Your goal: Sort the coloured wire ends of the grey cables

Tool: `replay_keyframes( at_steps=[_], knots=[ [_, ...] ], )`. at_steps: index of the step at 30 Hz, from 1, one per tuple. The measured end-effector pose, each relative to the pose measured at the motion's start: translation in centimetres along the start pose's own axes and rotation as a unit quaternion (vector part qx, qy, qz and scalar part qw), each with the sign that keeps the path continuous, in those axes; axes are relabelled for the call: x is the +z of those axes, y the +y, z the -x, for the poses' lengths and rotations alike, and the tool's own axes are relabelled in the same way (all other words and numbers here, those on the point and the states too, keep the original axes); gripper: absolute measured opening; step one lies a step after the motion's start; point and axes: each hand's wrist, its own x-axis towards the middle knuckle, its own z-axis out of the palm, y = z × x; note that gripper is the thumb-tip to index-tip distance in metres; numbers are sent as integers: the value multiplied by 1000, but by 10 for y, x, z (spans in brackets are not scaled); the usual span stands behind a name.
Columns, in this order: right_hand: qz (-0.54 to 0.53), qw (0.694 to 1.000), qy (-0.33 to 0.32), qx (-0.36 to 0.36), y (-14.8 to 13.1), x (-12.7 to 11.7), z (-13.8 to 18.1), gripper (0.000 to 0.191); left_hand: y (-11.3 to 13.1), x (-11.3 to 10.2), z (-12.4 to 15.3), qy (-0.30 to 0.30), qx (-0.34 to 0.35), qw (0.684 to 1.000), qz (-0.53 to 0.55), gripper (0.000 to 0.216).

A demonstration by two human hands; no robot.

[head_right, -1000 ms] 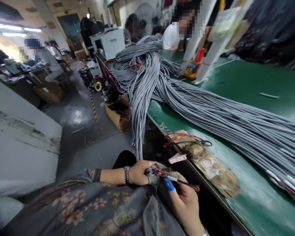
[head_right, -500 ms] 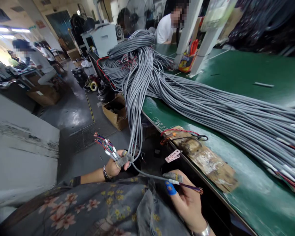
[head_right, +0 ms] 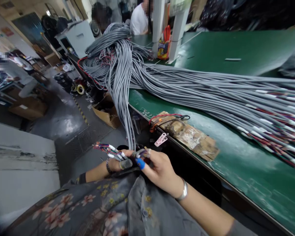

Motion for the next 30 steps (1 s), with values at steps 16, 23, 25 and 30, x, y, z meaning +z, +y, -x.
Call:
replay_keyframes(
  at_steps=[16, 23, 25, 30],
  knots=[
    [38, 984, -174, -29, 57, 56, -18, 12, -3, -22, 7, 156, 111, 974, 119, 39],
    [224, 965, -115, -72, 59, 51, -13, 28, -15, -27, 16, 223, 77, 972, 19, 32],
    [240, 965, -82, -61, 61, 47, -12, 31, -16, -33, 19, 259, 59, 964, 12, 34],
    [138, 988, -67, 22, 72, 37, -3, 34, -9, -47, 17, 359, 105, 923, 87, 39]
  ],
)
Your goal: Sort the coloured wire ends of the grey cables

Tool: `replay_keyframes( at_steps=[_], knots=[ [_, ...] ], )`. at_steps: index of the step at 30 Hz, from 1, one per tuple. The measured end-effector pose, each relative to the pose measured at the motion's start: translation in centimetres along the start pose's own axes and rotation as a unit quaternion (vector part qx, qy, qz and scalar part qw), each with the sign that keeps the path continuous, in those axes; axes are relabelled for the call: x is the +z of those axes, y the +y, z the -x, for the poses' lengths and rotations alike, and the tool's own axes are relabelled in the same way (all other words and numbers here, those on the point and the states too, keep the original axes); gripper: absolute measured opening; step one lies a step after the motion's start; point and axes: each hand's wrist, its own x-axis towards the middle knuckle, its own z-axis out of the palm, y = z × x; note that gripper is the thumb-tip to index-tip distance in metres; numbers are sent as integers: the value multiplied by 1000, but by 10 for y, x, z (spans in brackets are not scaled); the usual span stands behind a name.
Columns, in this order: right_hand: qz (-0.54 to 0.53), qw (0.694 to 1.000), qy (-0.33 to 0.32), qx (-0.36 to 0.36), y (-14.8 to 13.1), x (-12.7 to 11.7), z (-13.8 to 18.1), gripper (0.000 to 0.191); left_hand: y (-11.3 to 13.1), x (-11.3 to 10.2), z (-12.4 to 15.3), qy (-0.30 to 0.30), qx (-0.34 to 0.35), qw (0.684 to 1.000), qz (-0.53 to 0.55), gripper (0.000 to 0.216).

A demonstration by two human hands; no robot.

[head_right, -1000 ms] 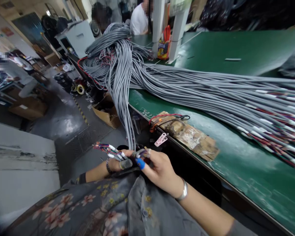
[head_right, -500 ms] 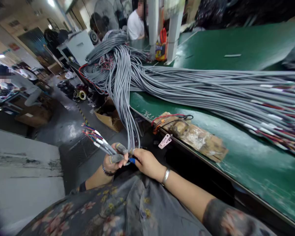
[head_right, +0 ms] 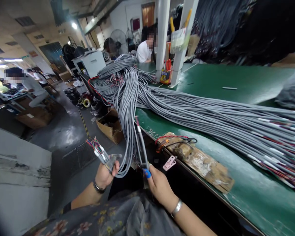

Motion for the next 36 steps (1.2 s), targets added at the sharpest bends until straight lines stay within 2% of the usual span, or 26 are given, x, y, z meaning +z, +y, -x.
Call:
replay_keyframes(
  at_steps=[3, 7, 12, 18, 22, 25, 30, 32, 36],
  knots=[
    [-64, 996, -69, -2, 7, 1, 7, 40, 4, 14, -8, -4, -4, 998, 64, 37],
    [-90, 986, -142, -6, 13, 4, 15, 42, 4, 48, -14, -79, -13, 995, 63, 42],
    [-68, 980, -184, 18, 19, 5, 21, 40, 0, 78, -11, -150, -3, 988, 45, 52],
    [-77, 977, -193, 38, 29, 8, 18, 38, 3, 82, -6, -194, 13, 981, 7, 51],
    [-138, 967, -208, 51, 27, 7, 15, 37, -3, 76, -2, -153, 8, 986, -66, 51],
    [-239, 953, -162, 94, 20, -4, 20, 40, -8, 71, 4, -153, -7, 979, -137, 51],
    [-398, 885, -21, 242, 2, -23, 35, 48, -8, 70, 14, -262, 9, 929, -260, 45],
    [-421, 866, 26, 269, -5, -25, 36, 48, -8, 73, 16, -273, 1, 925, -265, 41],
    [-410, 863, 79, 283, -14, -25, 32, 48, -10, 78, 13, -282, -46, 923, -256, 34]
  ],
)
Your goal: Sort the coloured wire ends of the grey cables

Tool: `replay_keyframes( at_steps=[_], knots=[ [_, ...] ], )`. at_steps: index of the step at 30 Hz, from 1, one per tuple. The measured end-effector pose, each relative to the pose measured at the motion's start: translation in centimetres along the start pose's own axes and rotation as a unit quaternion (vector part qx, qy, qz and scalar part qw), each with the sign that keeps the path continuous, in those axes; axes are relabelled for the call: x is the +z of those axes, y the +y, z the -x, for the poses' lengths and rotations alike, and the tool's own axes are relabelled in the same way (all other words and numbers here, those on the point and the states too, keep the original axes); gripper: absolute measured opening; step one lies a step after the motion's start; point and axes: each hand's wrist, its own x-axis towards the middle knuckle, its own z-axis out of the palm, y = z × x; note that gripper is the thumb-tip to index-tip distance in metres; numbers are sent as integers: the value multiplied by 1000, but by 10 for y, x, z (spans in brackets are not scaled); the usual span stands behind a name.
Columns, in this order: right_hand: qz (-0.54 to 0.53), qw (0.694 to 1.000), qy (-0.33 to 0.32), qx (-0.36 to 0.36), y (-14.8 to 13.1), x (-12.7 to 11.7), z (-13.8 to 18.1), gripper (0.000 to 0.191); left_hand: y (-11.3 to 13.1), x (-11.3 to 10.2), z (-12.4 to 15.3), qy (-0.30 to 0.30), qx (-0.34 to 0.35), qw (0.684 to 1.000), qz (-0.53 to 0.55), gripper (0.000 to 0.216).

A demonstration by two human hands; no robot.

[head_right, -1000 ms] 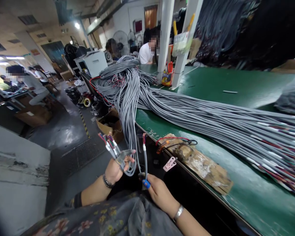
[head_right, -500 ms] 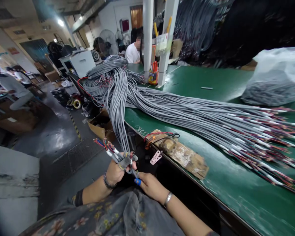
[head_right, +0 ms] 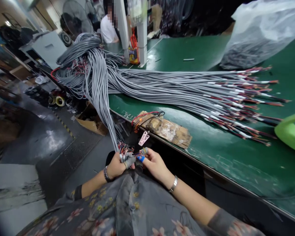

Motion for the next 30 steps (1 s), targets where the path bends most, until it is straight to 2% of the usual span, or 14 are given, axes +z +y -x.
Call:
replay_keyframes(
  at_steps=[6, 10, 16, 23, 25, 30],
  knots=[
    [1, 999, -40, -19, -6, 2, -2, 41, 1, -1, -5, -29, -38, 998, 40, 33],
    [-21, 999, -28, 14, -7, 5, -8, 36, -1, 0, -5, -33, -33, 998, 33, 33],
    [-63, 997, 0, 49, -5, 15, -15, 41, -6, -2, -4, 28, -75, 994, 73, 41],
    [-56, 998, -3, 1, 3, 15, -11, 43, -11, -3, -6, 143, -80, 979, 125, 44],
    [-57, 998, -7, -6, 5, 14, -11, 43, -12, -1, -7, 150, -71, 977, 132, 44],
    [-41, 999, -1, -11, 0, 13, -13, 43, -14, -2, -6, 115, -70, 984, 116, 39]
  ],
)
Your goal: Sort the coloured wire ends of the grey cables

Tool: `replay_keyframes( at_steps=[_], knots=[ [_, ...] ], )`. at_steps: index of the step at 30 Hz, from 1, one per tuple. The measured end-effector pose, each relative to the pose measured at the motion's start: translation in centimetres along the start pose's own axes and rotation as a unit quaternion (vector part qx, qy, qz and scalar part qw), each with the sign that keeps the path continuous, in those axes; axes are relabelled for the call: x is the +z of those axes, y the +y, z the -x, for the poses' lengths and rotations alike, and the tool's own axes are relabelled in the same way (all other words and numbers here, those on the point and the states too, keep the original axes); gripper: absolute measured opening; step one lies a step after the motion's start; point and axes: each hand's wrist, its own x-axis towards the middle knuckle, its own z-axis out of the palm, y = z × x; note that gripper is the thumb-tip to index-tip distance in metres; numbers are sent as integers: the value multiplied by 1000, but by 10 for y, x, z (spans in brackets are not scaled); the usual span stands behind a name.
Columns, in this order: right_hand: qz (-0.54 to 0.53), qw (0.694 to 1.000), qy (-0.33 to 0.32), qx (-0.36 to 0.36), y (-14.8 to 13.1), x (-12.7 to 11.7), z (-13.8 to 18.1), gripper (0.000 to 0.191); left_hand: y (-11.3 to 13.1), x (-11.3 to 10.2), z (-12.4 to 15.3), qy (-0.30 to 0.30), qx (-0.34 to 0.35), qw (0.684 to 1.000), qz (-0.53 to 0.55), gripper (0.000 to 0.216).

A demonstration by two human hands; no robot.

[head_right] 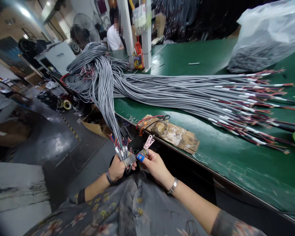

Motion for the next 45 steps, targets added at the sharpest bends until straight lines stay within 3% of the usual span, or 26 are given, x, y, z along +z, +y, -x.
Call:
replay_keyframes(
  at_steps=[5, 12, 18, 23, 25, 28, 33, 38, 45],
  knots=[
    [16, 997, -69, 10, -15, 4, -3, 42, 4, 0, -1, -42, -14, 999, -23, 39],
    [33, 997, -62, 17, -15, 4, -5, 41, 16, 7, -1, -89, -59, 993, -52, 37],
    [-24, 998, 36, 40, -4, 2, -1, 39, 9, 3, -1, -65, -10, 998, -23, 41],
    [-149, 980, 110, 73, -4, -5, -5, 32, 3, 0, 1, -48, 11, 999, -4, 39],
    [-185, 974, 98, 85, -5, -9, -4, 29, 5, 0, 2, -29, 26, 999, 2, 39],
    [-194, 973, 29, 124, -7, -10, 0, 30, 6, 1, 2, -20, 30, 999, 8, 38],
    [-102, 991, -27, 87, -12, -2, 4, 43, 1, 2, -1, -47, 15, 999, -13, 40],
    [11, 1000, -9, 14, -15, 5, 0, 44, 8, 3, -2, -81, -6, 995, -57, 43],
    [35, 999, 13, 16, -10, 3, 0, 47, 15, 0, -1, -121, -49, 988, -87, 38]
  ],
)
